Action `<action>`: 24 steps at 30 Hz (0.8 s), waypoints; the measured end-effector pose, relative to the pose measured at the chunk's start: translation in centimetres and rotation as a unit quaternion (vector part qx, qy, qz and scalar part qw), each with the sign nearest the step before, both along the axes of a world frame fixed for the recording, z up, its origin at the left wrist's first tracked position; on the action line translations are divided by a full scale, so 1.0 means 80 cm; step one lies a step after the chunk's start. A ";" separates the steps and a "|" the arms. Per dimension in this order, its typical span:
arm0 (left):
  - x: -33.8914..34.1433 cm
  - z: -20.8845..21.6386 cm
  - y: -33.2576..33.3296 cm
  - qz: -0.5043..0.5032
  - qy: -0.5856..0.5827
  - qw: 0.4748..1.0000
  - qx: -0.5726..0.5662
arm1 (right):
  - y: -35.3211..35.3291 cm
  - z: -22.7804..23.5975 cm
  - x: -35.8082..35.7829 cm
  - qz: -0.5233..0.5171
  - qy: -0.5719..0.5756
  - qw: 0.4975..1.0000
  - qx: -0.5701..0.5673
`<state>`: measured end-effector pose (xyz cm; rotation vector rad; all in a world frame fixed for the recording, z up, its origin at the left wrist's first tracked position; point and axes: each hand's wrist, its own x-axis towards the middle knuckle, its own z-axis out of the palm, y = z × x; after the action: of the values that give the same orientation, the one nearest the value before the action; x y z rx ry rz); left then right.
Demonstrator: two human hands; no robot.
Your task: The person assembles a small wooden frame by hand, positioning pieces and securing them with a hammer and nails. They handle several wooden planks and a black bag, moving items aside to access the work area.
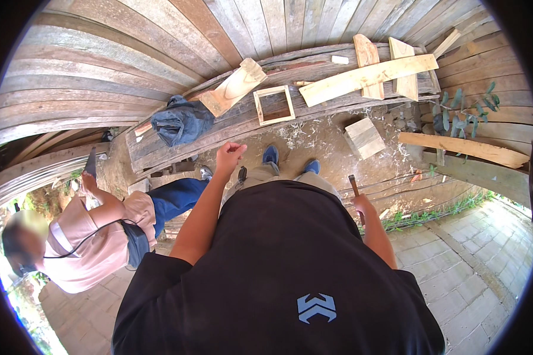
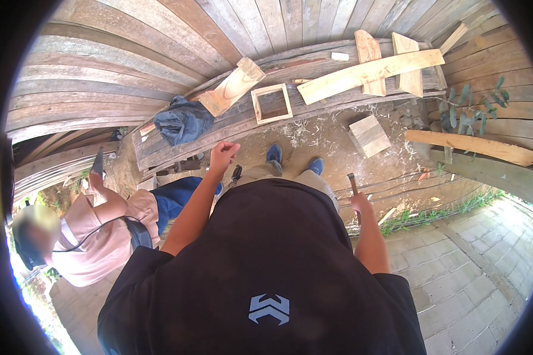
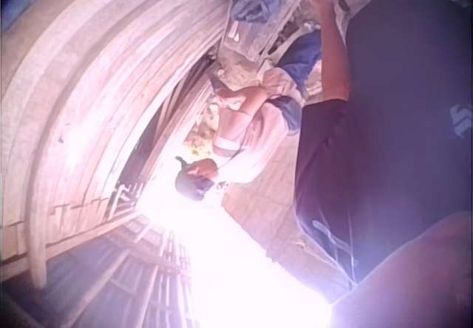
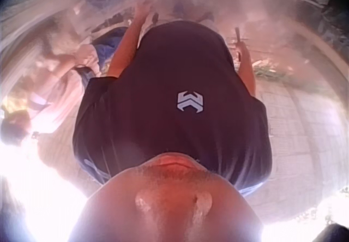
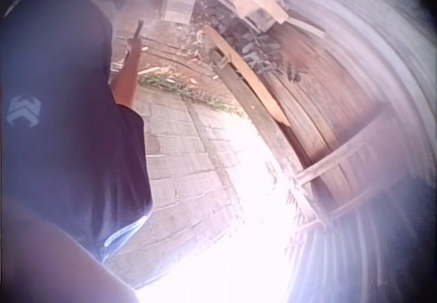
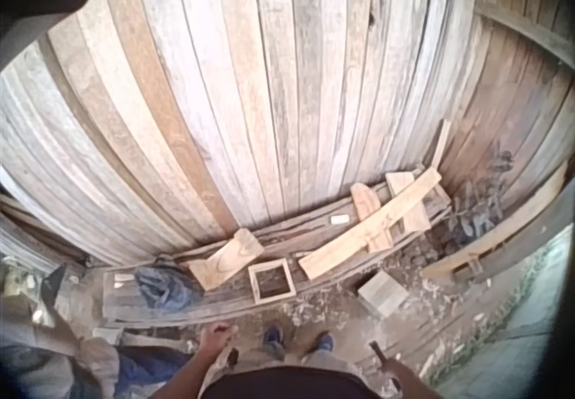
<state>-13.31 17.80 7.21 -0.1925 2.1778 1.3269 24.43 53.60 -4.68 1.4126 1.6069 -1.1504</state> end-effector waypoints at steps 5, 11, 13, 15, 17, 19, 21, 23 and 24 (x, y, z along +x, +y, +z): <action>0.004 0.001 -0.007 0.007 0.004 1.000 -0.010 | -0.002 0.004 -0.005 -0.001 -0.003 1.000 -0.014; 0.010 -0.001 -0.012 0.030 -0.013 0.999 -0.015 | 0.006 -0.027 0.009 0.039 0.008 0.999 -0.027; 0.011 -0.002 -0.017 0.036 -0.028 0.999 -0.011 | 0.007 -0.030 0.005 0.051 0.004 0.999 -0.018; 0.014 0.000 -0.020 0.041 -0.039 0.998 0.001 | 0.008 -0.033 0.003 0.069 0.002 0.998 -0.005; 0.017 0.003 -0.022 0.045 -0.046 0.998 0.019 | 0.012 -0.037 0.002 0.080 0.009 0.997 -0.021; 0.018 0.003 -0.024 0.041 -0.042 0.998 0.024 | 0.015 -0.040 0.002 0.067 0.012 0.997 -0.031; 0.020 0.001 -0.026 0.040 -0.042 0.998 0.022 | 0.017 -0.040 0.001 0.032 0.012 0.999 -0.034; 0.020 -0.001 -0.026 0.042 -0.045 0.998 0.014 | 0.015 -0.037 -0.001 0.009 0.013 0.999 -0.031; 0.021 -0.002 -0.026 0.042 -0.040 0.998 0.004 | 0.014 -0.033 -0.004 -0.002 0.013 0.999 -0.029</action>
<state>-11.66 15.70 7.05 -0.3319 2.1180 1.3505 24.11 54.76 -7.32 1.3701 1.5770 -1.2128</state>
